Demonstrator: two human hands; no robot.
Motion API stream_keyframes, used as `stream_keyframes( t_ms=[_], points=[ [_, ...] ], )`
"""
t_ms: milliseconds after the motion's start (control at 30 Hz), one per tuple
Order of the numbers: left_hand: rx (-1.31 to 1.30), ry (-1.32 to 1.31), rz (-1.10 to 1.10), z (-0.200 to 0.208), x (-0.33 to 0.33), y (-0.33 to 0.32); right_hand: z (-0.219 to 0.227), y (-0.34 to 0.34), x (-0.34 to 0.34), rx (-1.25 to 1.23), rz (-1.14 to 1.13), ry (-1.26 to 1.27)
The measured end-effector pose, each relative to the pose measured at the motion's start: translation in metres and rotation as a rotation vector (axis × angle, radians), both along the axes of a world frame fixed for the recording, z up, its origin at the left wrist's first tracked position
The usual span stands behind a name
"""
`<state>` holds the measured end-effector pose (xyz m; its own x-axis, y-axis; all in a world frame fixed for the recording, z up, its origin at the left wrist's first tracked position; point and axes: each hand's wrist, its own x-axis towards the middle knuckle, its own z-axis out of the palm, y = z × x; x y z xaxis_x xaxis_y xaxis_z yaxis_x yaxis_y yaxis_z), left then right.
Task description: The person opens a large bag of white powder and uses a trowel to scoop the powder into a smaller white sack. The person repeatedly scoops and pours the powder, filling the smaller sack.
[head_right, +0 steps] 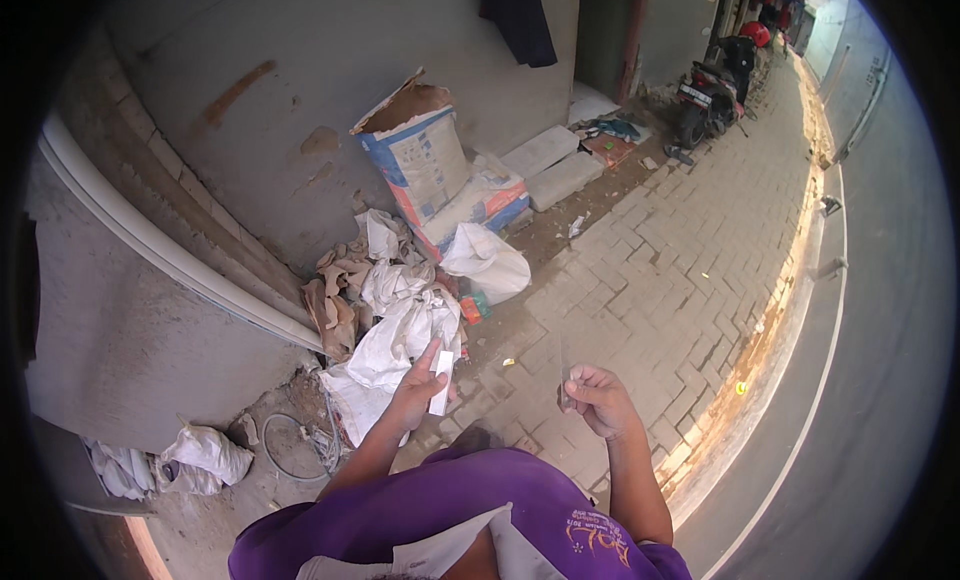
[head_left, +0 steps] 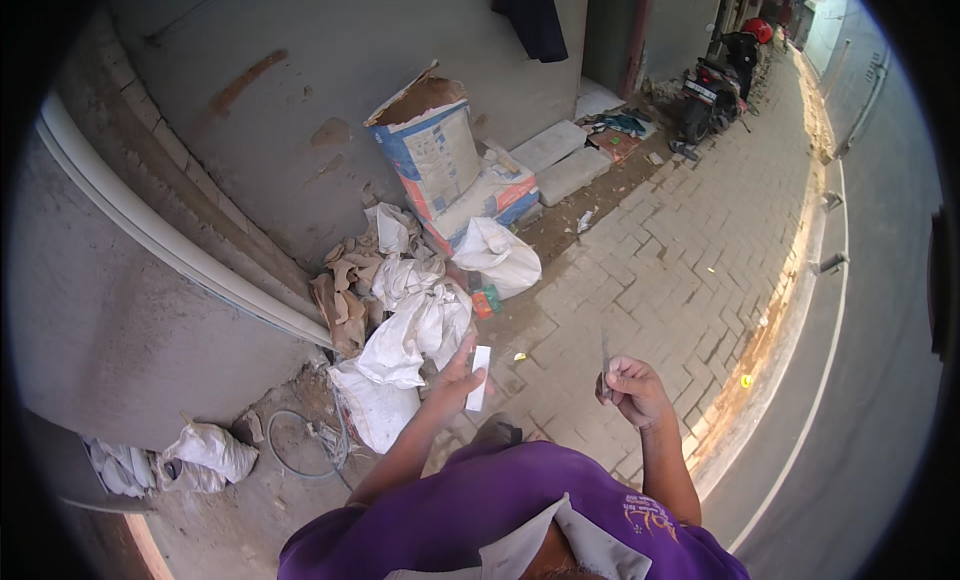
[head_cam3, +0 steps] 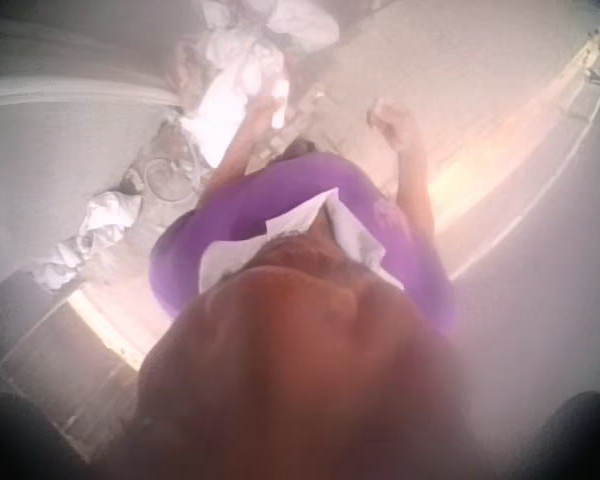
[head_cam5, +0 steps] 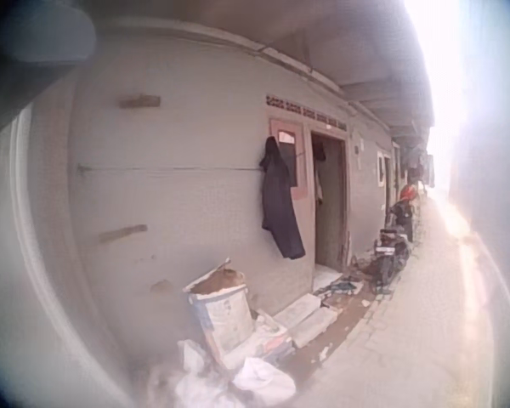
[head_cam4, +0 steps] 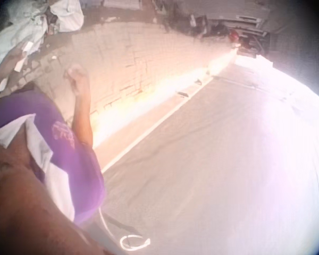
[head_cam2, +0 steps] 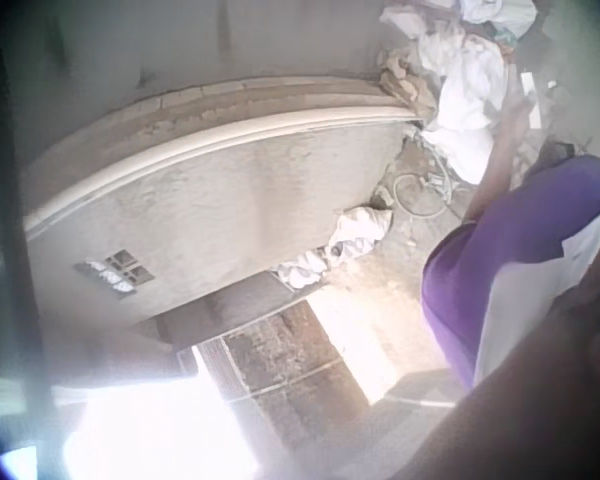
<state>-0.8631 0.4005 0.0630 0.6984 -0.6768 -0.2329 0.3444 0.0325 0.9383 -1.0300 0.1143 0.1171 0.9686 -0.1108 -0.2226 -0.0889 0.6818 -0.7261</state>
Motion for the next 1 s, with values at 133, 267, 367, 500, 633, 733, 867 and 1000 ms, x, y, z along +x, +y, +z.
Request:
stream_keyframes(
  t_ms=[133,267,367,500,633,733,867,1000],
  points=[
    [-0.072,0.314,0.036,-0.027,0.046,-0.045,0.005,-0.066,0.064,-0.055,-0.026,-0.051],
    [-0.200,0.441,-0.014,-0.038,0.091,-0.109,-0.010,-0.124,0.129,-0.065,-0.061,-0.058],
    [-0.252,0.423,0.000,-0.037,0.137,-0.160,-0.023,-0.169,0.167,-0.057,-0.110,0.024],
    [-0.301,0.419,-0.002,-0.029,0.212,-0.221,-0.020,-0.230,0.197,-0.100,-0.118,0.130],
    [-0.134,0.521,0.097,-0.024,0.284,-0.281,-0.018,-0.288,0.228,-0.111,-0.187,0.173],
    [-0.026,0.452,0.255,-0.024,0.320,-0.325,-0.022,-0.329,0.255,-0.129,-0.201,0.236],
    [0.122,0.208,0.402,-0.030,0.358,-0.380,-0.027,-0.393,0.297,-0.259,-0.183,0.344],
    [0.213,0.044,0.571,-0.026,0.385,-0.414,-0.024,-0.470,0.364,-0.313,-0.056,0.269]
  ],
)
